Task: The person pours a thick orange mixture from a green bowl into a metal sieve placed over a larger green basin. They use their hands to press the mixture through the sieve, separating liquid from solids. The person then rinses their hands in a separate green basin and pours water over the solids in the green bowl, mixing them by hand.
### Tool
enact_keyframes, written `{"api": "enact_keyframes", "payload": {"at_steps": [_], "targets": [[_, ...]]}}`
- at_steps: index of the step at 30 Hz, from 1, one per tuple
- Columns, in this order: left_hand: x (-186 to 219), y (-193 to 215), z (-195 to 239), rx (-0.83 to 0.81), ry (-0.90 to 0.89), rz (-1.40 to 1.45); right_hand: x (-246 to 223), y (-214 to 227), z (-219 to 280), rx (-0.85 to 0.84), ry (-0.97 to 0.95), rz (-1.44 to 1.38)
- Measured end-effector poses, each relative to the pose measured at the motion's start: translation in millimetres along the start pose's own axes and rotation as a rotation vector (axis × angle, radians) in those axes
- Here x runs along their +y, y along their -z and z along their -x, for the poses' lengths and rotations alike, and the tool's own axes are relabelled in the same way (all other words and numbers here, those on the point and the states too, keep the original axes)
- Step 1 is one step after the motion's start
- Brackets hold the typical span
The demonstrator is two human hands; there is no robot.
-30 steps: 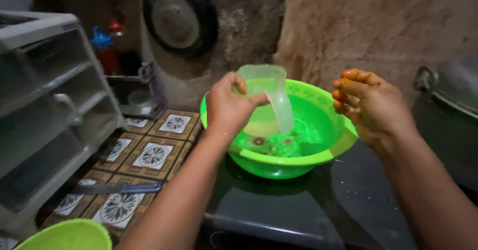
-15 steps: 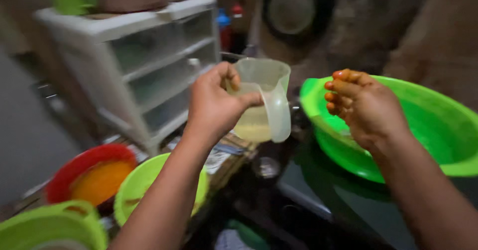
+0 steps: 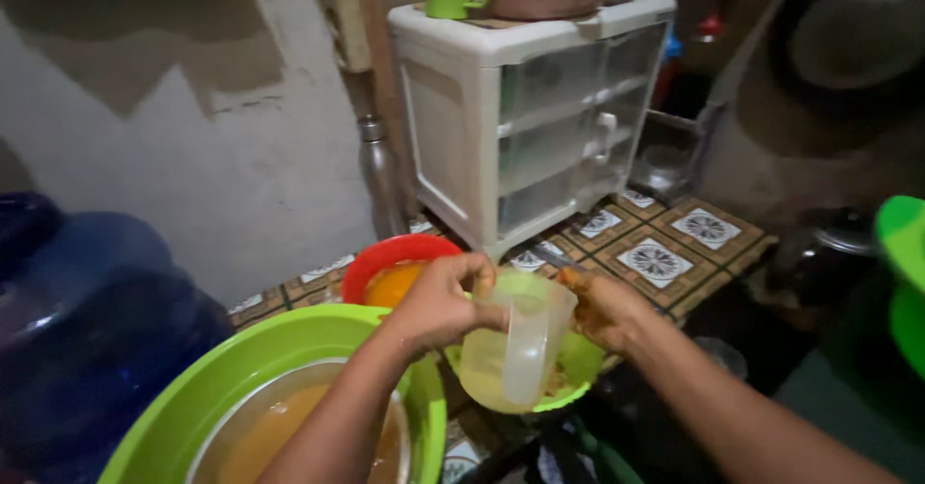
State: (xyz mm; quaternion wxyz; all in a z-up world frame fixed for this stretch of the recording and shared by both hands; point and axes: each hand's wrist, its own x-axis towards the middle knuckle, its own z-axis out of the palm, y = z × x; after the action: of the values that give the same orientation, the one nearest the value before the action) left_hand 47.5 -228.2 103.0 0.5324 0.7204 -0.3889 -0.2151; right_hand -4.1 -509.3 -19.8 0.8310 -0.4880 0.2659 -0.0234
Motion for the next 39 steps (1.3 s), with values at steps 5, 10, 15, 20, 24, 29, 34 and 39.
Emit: {"api": "enact_keyframes", "payload": {"at_steps": [5, 10, 15, 20, 24, 29, 34, 39], "targets": [[-49.1, 12.7, -6.8, -0.08, -0.047, 0.066, 41.6, -26.0, -29.3, -0.065, -0.181, -0.212], [-78.5, 12.2, -19.5, -0.148, 0.052, 0.164, 70.0, -11.4, -77.4, -0.108, -0.293, -0.322], [-87.0, 12.2, -33.3, -0.189, 0.137, 0.162, 85.5, 8.3, -119.7, -0.107, -0.356, -0.335], [-93.9, 7.3, -42.4, -0.217, 0.195, 0.213, 97.0, 6.7, -135.8, -0.069, -0.358, -0.245], [-99.4, 2.0, -47.0, -0.234, 0.233, 0.24, 100.2, 5.1, -139.8, -0.074, -0.369, -0.157], [-104.6, 0.1, -49.2, -0.236, 0.272, 0.261, 101.6, 4.3, -138.9, -0.138, -0.368, -0.279], [-109.3, -1.5, -54.5, -0.229, 0.323, 0.265, 104.0, 0.4, -136.9, -0.187, -0.354, 0.004], [-116.6, -0.8, -55.2, -0.233, 0.365, 0.314, 108.9, 1.7, -132.9, -0.185, -0.35, -0.014]]}}
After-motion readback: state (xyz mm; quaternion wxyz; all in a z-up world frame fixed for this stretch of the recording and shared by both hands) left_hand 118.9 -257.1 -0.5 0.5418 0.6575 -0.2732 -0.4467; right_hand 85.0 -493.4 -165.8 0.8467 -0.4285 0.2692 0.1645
